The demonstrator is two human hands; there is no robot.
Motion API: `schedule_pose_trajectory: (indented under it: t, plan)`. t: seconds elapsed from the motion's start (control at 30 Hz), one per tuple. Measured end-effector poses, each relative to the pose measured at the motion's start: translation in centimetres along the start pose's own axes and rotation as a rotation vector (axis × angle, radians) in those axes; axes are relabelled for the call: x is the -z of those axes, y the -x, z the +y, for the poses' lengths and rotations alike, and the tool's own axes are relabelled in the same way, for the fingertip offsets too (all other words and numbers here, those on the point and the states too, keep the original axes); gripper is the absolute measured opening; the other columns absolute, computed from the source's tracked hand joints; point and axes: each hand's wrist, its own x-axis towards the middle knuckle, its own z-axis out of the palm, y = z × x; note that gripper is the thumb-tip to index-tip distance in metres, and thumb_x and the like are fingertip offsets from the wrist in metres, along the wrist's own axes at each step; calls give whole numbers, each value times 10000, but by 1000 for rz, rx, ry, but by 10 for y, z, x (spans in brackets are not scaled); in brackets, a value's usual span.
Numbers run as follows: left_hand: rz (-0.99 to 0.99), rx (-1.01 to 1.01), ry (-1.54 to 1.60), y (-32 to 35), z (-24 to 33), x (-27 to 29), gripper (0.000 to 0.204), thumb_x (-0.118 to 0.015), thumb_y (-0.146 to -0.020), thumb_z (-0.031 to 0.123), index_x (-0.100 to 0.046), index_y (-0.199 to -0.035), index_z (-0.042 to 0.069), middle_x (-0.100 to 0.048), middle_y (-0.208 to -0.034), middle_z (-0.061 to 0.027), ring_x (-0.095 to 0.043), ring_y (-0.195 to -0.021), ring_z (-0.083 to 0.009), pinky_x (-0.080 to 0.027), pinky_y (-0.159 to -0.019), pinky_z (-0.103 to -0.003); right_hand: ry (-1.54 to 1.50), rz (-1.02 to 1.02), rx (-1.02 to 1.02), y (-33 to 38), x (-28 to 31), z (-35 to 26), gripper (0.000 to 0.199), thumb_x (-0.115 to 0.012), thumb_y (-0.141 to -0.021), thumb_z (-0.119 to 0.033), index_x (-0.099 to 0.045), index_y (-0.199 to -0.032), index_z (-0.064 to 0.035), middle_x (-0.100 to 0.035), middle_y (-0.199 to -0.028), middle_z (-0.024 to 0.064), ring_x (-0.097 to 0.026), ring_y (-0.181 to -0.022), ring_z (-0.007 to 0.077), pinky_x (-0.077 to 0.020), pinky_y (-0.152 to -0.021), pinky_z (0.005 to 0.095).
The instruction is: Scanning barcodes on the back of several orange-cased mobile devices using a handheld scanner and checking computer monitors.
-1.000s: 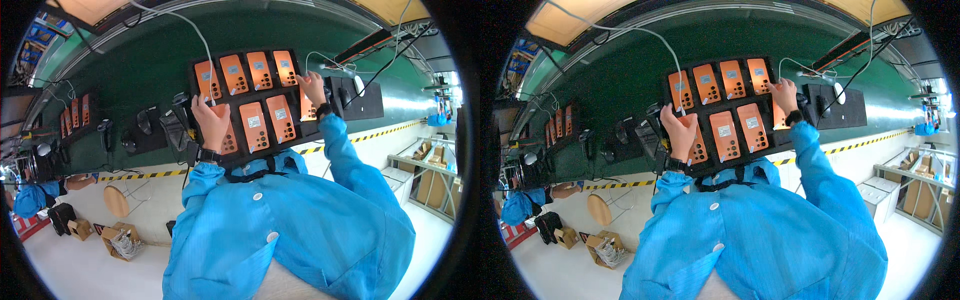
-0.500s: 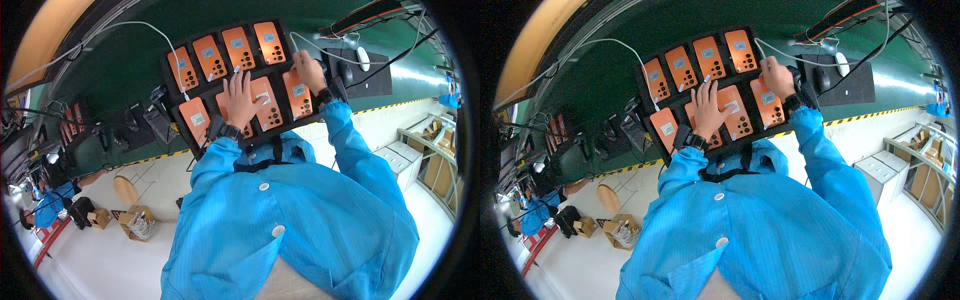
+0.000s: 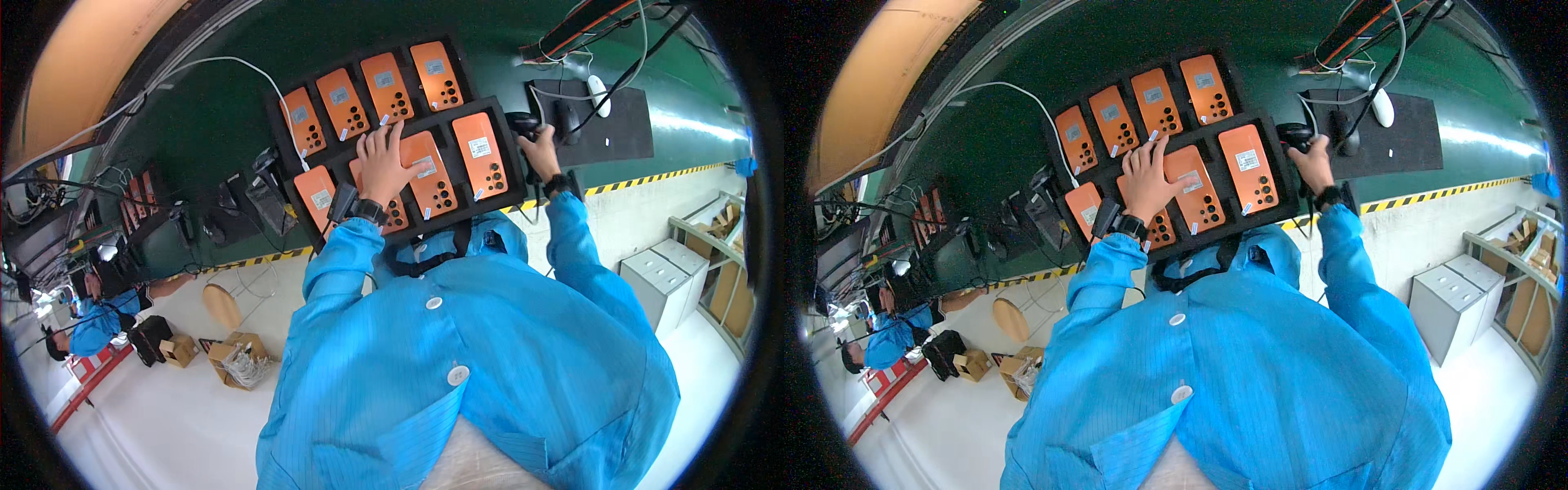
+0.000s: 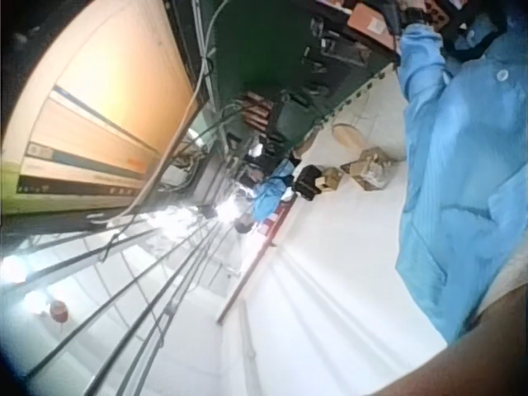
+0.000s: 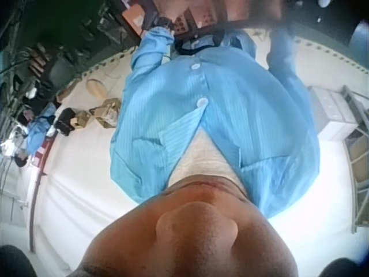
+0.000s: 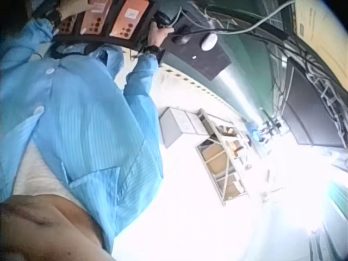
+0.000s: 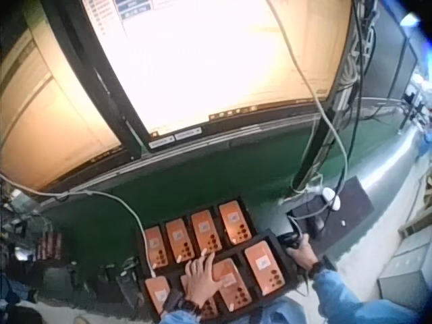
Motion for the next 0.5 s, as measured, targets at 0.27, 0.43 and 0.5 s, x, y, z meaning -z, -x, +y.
schedule_pose_trajectory:
  t: [0.27, 0.43, 0.5]
  plan:
    - [36, 4, 24, 7, 0, 0, 883, -666, -722, 640, -378, -1379, 126, -441, -1220, -100, -365, -1191, -297, -219, -1031, -481, -358, -540, 106, 106, 15, -140, 475, -648, -803, -81, -266, -1071, 7, -501, -894, 125, -549, -614, 153, -456, -458, 318]
    - [64, 14, 37, 3, 3, 4, 833, -693, -728, 592, -410, -1351, 117, -459, -1225, -95, -385, -1178, -290, -242, -1023, -470, -270, -630, -87, 121, -18, -163, 457, -649, -806, -93, -263, -1023, 21, -507, -848, 154, -552, -542, 179, -452, -454, 322]
    - [106, 24, 29, 8, 6, 6, 814, -701, -734, 569, -420, -1338, 100, -454, -1230, -112, -379, -1192, -307, -261, -1014, -488, -303, -658, -188, 124, -14, -166, 430, -648, -810, -94, -282, -1009, 12, -510, -793, 121, -563, -572, 182, -464, -475, 324]
